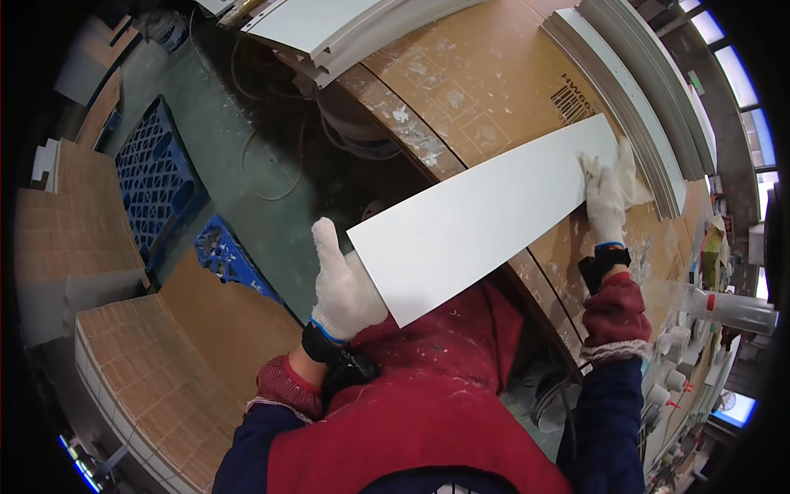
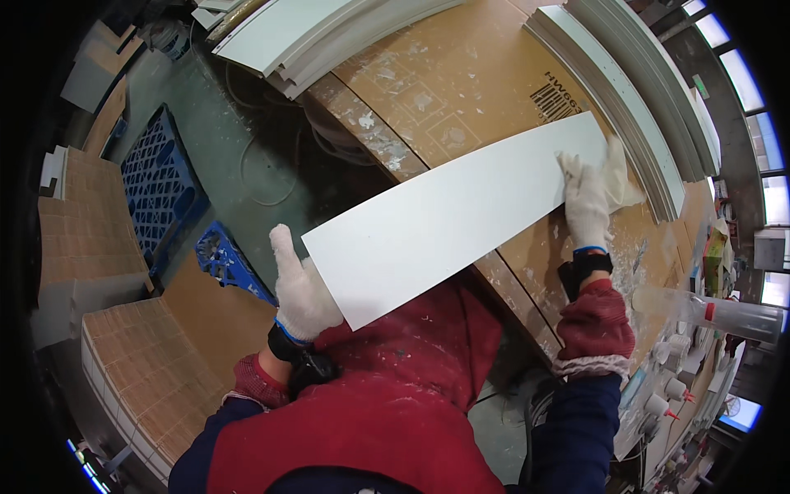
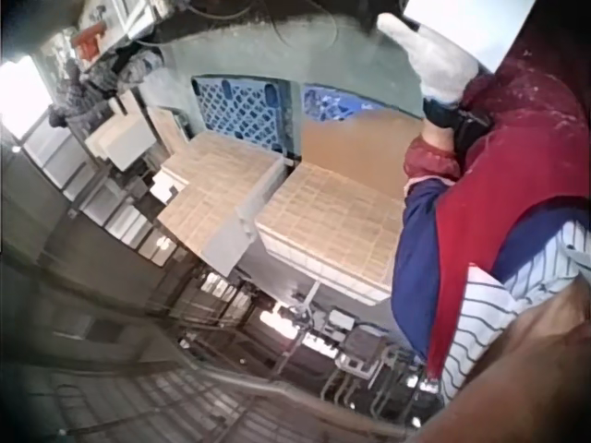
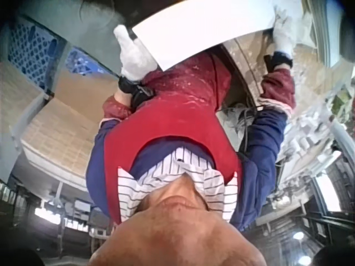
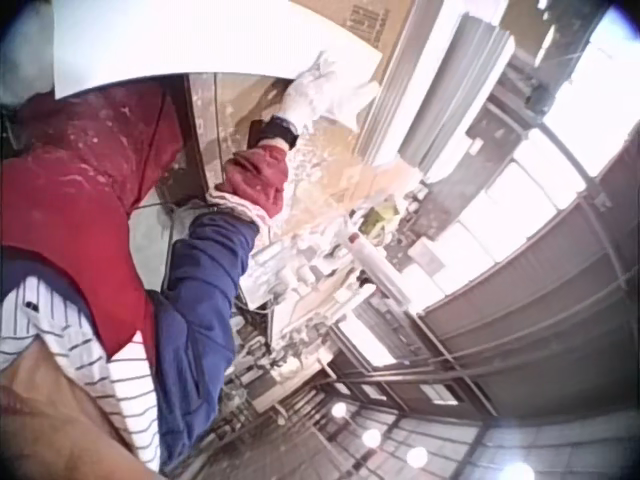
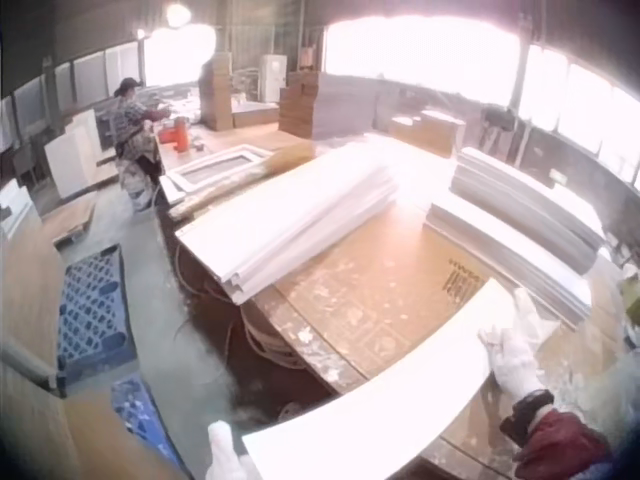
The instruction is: The person cleans a white plastic panel with a cloth, wiping both sides and edges. They then use a small blue tool to scrape or clean the surface and edges of the panel. Finally, they wipe the panel again with the cloth.
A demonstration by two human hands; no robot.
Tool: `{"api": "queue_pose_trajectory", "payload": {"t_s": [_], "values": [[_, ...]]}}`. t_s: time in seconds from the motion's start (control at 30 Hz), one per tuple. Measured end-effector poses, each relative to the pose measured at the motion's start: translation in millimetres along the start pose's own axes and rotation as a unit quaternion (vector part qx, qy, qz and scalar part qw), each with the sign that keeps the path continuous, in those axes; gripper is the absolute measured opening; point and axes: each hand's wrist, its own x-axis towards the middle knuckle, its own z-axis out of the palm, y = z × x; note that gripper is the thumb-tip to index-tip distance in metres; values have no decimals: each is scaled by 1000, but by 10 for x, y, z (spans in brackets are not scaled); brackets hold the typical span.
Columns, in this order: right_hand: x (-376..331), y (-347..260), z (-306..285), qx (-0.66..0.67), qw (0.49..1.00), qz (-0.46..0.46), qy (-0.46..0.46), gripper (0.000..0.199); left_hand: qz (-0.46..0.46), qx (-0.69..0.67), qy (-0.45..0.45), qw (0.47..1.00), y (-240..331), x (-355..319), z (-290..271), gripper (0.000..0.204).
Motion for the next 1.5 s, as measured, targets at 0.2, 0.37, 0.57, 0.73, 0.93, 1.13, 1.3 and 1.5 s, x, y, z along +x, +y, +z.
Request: {"api": "queue_pose_trajectory", "payload": {"t_s": [0.2,0.37,0.57,0.73,0.93,1.13,1.3,1.5], "values": [[-1252,-1382,188,76,915,-390,-68,16,45,-49,13,998,-23,-5,-56,104],[-1806,-1860,-147,82,846,-413,-328,18,55,109,5,993,-25,-14,162,105],[-636,-863,89,63,978,-192,-49,11,20,-46,-5,999,-10,-35,-118,104],[-414,-988,308,62,943,-308,-114,19,24,-62,5,998,-60,47,-112,101],[-1309,-2286,172,99,811,-511,-268,21,99,272,42,956,-22,-155,74,98],[-531,-1571,354,199,887,-394,-138,15,13,-84,-11,996,-44,-139,-136,107],[-381,-1416,290,82,929,-342,-116,14,11,-106,-59,992,-59,-72,-199,103],[-1364,-2215,339,86,813,-539,-203,16,91,82,61,991,-85,-115,39,102]]}}
